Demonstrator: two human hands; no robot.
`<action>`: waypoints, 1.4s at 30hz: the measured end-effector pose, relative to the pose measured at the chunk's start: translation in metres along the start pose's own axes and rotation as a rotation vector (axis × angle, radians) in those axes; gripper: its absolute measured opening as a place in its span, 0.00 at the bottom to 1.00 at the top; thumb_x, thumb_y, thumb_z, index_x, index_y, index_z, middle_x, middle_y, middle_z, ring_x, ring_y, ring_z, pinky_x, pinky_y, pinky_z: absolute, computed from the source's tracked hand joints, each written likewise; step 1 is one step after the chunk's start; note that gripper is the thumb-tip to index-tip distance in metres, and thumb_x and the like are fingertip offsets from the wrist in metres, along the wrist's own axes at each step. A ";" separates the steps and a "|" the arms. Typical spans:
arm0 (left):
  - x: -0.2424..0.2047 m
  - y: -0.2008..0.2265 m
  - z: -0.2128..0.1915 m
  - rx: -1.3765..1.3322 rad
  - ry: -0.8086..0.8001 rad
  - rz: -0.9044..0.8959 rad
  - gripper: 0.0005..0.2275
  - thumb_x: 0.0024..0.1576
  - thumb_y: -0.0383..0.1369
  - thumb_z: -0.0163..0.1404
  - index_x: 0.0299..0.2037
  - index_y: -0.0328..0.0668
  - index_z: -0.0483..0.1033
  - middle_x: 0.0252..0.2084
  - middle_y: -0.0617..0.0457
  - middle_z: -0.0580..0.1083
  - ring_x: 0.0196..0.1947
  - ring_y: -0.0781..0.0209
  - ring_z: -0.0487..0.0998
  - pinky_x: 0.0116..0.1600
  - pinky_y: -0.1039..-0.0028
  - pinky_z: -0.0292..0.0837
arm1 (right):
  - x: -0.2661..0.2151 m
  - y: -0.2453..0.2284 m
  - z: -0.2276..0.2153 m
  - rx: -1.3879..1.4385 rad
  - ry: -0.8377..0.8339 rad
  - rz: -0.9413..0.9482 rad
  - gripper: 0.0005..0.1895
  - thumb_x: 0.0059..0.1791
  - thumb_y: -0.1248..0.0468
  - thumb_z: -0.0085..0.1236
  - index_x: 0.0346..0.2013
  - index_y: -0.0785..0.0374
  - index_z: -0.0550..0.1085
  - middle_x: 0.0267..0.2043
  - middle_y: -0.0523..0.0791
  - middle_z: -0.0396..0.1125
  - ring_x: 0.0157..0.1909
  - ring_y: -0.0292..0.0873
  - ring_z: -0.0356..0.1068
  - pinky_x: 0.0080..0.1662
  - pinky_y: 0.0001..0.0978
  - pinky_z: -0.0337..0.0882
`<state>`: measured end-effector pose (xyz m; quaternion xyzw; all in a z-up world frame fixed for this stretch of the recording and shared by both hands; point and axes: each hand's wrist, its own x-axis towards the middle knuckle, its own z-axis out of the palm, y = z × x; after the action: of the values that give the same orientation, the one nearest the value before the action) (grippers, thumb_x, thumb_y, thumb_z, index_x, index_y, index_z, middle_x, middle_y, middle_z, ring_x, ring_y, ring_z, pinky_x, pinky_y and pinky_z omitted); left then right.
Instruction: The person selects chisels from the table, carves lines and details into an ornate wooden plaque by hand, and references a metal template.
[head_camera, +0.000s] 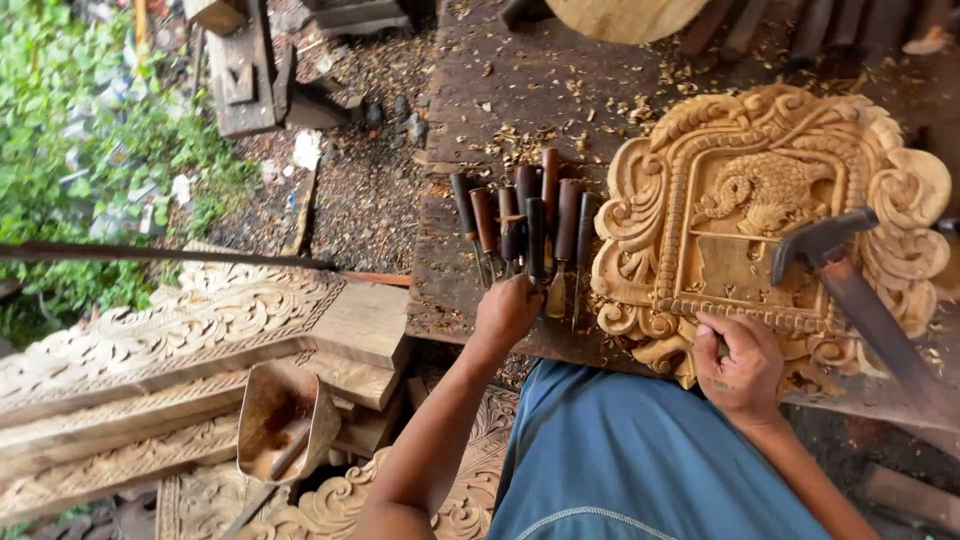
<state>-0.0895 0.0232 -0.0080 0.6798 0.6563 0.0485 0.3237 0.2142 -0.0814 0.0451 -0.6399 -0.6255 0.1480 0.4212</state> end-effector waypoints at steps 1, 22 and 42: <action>0.003 -0.002 -0.002 -0.024 -0.005 0.008 0.09 0.54 0.36 0.55 0.36 0.40 0.80 0.35 0.38 0.80 0.37 0.40 0.81 0.44 0.54 0.76 | -0.001 0.000 0.001 -0.013 0.003 0.006 0.08 0.51 0.71 0.59 0.45 0.66 0.78 0.36 0.49 0.70 0.37 0.49 0.71 0.43 0.39 0.71; 0.122 0.069 -0.025 -0.301 -0.672 0.789 0.12 0.57 0.31 0.59 0.44 0.34 0.72 0.29 0.52 0.76 0.29 0.62 0.76 0.37 0.66 0.74 | 0.191 -0.096 0.078 0.018 -0.467 0.463 0.41 0.52 0.57 0.60 0.76 0.51 0.50 0.56 0.56 0.69 0.52 0.51 0.74 0.55 0.45 0.76; 0.145 0.095 -0.029 -0.596 -0.978 0.743 0.14 0.56 0.25 0.56 0.48 0.35 0.67 0.35 0.51 0.71 0.38 0.61 0.78 0.43 0.69 0.78 | 0.247 -0.050 0.062 -0.319 -0.665 0.413 0.25 0.51 0.54 0.64 0.60 0.59 0.74 0.44 0.51 0.73 0.42 0.48 0.74 0.46 0.42 0.74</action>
<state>-0.0022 0.1744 0.0109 0.6856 0.1162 0.0224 0.7183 0.1792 0.1622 0.1278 -0.7263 -0.6011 0.3291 0.0534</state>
